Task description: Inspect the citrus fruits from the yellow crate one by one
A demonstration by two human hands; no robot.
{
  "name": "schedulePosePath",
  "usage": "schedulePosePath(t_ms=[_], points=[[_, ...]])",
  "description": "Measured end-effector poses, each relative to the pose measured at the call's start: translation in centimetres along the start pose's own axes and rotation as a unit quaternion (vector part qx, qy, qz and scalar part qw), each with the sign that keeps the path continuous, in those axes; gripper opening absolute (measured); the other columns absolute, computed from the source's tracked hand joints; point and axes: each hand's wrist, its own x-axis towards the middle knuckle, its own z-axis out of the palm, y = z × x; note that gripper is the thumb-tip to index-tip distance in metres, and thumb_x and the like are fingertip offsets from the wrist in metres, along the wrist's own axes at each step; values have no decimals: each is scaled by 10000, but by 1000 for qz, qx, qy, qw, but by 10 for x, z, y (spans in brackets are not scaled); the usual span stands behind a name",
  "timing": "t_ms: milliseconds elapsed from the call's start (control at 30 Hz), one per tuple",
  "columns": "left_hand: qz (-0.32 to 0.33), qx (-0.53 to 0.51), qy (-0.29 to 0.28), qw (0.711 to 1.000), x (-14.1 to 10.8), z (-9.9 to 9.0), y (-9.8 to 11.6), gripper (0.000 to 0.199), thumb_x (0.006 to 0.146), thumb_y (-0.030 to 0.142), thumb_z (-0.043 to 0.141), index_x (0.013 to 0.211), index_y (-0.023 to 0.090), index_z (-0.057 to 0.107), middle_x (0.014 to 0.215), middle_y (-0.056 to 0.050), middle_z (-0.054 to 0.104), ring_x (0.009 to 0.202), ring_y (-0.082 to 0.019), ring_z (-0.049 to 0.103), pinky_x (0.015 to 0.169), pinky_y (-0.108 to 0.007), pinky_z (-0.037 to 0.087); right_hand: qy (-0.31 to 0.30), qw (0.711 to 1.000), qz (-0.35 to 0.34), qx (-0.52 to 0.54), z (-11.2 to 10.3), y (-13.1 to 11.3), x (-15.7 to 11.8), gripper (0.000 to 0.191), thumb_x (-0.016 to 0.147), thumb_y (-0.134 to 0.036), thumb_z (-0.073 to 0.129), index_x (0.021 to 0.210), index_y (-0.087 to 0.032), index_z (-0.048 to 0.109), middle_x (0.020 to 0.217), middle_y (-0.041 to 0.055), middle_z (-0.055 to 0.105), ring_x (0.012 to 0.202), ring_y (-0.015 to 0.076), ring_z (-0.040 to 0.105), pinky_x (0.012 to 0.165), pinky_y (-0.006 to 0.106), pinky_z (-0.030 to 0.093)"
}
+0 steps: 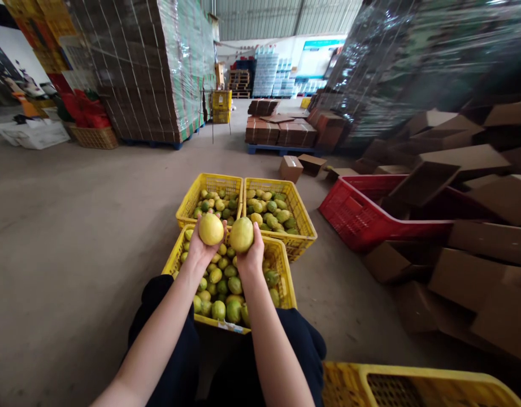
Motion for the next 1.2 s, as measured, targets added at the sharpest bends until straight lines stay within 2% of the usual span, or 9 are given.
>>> schedulePosePath(t_ms=[133, 233, 333, 433, 567, 800, 933, 1033, 1200], points=[[18, 6, 13, 1000, 0, -2, 1, 387, 1005, 467, 425, 1075, 180, 675, 811, -41, 699, 702, -168, 689, 697, -309, 602, 43, 998, -8, -34, -3, 2, 6, 166, 821, -350, 674, 848, -186, 660, 685, -30, 730, 564, 128, 682, 543, 216, 587], [35, 3, 45, 998, -2, -2, 4, 297, 954, 444, 555, 1039, 183, 668, 818, -27, 696, 704, -158, 684, 739, -331, 612, 51, 998, 16, -31, -2, 0, 3, 180, 858, -370, 625, 852, -191, 645, 648, -35, 707, 538, 127, 662, 537, 230, 592], [33, -10, 66, 997, -3, -2, 8, 176, 912, 345, 630, 981, 184, 650, 794, -14, 688, 718, -160, 691, 740, -331, 612, 11, 998, 59, -8, 0, -3, -4, 164, 840, -353, 628, 850, -189, 629, 621, -30, 679, 531, 134, 649, 552, 250, 602], [-13, -5, 42, 999, -3, -5, 11, 298, 934, 414, 561, 966, 136, 663, 778, -71, 694, 720, -196, 701, 702, -342, 613, -19, 997, 81, 1, -1, -6, -7, 155, 797, -310, 655, 876, -179, 636, 654, -3, 692, 563, 157, 666, 532, 259, 592], [-49, 6, -2, 999, -4, -8, 14, 395, 961, 416, 460, 1024, 105, 694, 793, -117, 712, 745, -231, 714, 676, -352, 607, -53, 989, 138, -12, -4, -8, -5, 276, 845, -411, 566, 896, -156, 659, 661, 64, 715, 512, 190, 649, 421, 277, 541], [3, -53, -46, 998, -8, -8, 14, 282, 936, 299, 472, 941, 150, 711, 871, -83, 743, 989, -251, 716, 838, -371, 592, -137, 980, 128, 72, -7, -6, -4, 302, 785, -378, 559, 918, -136, 680, 753, 100, 748, 692, 213, 724, 578, 293, 610], [15, -62, -66, 996, -11, -8, 11, 271, 921, 268, 470, 951, 194, 728, 1005, -63, 753, 1089, -228, 685, 926, -355, 554, -196, 968, 109, 109, -10, -2, -7, 299, 762, -322, 574, 981, -151, 684, 922, 101, 773, 820, 217, 738, 676, 310, 625], [2, -84, -66, 994, -12, -7, 8, 299, 932, 293, 452, 917, 193, 734, 952, -53, 755, 994, -202, 705, 917, -340, 548, -205, 967, 73, 133, -10, 1, -9, 331, 750, -272, 591, 1061, -196, 676, 1049, 61, 769, 861, 216, 740, 780, 374, 626], [-19, -113, -25, 993, -12, -4, 2, 313, 932, 283, 451, 816, 176, 722, 818, -34, 740, 774, -156, 701, 802, -286, 554, -162, 973, 64, 148, -10, 6, -6, 314, 745, -307, 610, 1038, -215, 673, 936, 27, 777, 744, 210, 733, 822, 438, 620]])
